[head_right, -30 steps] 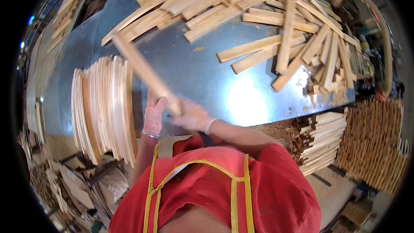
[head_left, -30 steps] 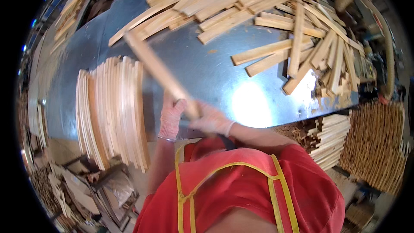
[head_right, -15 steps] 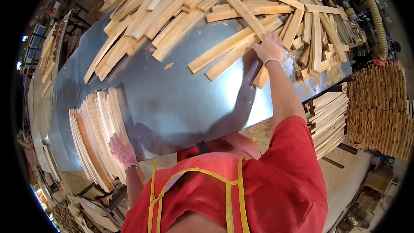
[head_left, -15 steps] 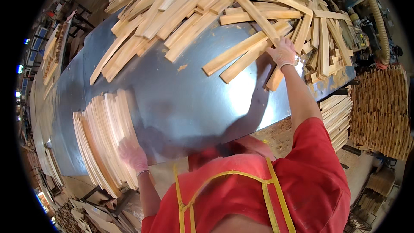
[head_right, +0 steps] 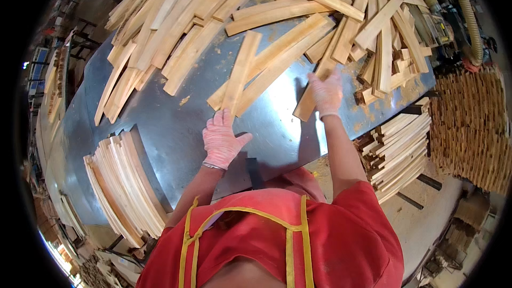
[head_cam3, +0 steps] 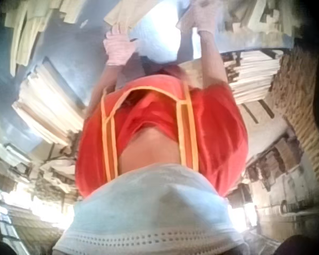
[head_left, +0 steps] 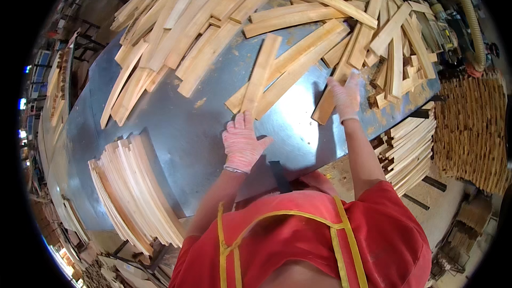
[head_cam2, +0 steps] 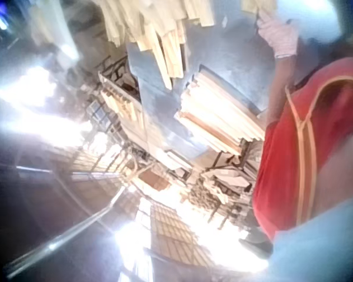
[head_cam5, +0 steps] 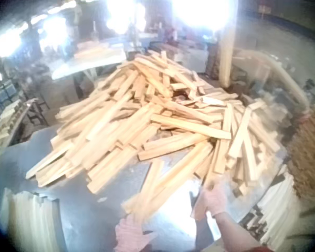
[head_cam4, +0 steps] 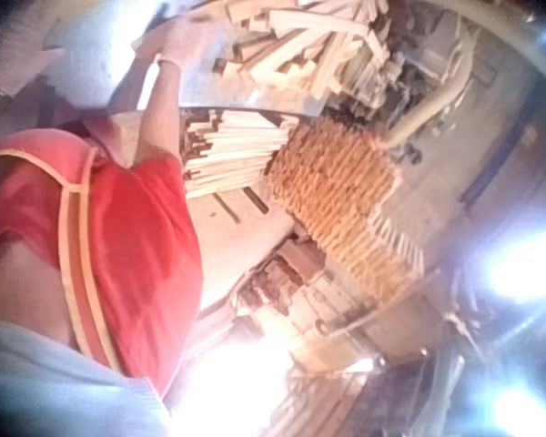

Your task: The person sorts and stacks light-colored wooden planks on a metal workbench. They pick up individual planks from a large pile, align them, and place them into a neat stack.

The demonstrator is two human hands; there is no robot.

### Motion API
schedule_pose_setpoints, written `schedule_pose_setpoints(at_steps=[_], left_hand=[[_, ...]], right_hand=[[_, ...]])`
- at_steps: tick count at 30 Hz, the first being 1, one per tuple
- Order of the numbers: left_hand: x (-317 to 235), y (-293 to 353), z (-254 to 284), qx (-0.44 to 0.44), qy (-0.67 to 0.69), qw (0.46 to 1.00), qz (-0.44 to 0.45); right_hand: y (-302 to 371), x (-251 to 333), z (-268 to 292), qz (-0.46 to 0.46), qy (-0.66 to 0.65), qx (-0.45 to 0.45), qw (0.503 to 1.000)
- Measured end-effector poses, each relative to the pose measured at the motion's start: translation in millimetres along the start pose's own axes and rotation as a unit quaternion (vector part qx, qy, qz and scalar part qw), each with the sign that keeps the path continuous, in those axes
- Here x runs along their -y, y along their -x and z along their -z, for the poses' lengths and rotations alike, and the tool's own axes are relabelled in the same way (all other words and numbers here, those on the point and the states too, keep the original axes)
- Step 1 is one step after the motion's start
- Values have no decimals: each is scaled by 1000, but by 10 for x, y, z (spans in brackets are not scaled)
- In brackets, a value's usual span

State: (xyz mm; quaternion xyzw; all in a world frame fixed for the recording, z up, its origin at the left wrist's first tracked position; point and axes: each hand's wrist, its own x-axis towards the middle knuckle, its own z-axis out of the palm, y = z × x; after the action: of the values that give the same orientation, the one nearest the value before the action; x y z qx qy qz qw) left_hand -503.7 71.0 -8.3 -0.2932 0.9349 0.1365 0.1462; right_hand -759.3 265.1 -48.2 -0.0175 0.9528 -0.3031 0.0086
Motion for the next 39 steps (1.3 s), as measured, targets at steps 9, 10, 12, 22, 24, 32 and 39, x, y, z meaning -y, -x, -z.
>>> schedule_pose_setpoints(at_steps=[9,10,12,22,24,32,39], left_hand=[[1046,359,-393,42,546,836,19],[1135,519,-366,76,637,767,19],[1327,783,-385,69,685,724,46],[2441,2225,-767,-111,426,857,268],[2696,2528,-935,-216,193,917,276],[3225,2896,-811,-139,-29,959,247],[2766,2355,-703,-170,-6,961,218]], right_hand=[[616,252,-364,-200,-597,260,732],[1075,386,-398,-181,-597,264,736],[1958,494,-494,-213,-571,316,727],[4231,1703,-1126,209,-40,620,755],[4606,1905,-1418,260,-10,623,738],[3971,2409,-1748,432,-66,657,614],[1035,1926,-1038,549,336,247,725]])
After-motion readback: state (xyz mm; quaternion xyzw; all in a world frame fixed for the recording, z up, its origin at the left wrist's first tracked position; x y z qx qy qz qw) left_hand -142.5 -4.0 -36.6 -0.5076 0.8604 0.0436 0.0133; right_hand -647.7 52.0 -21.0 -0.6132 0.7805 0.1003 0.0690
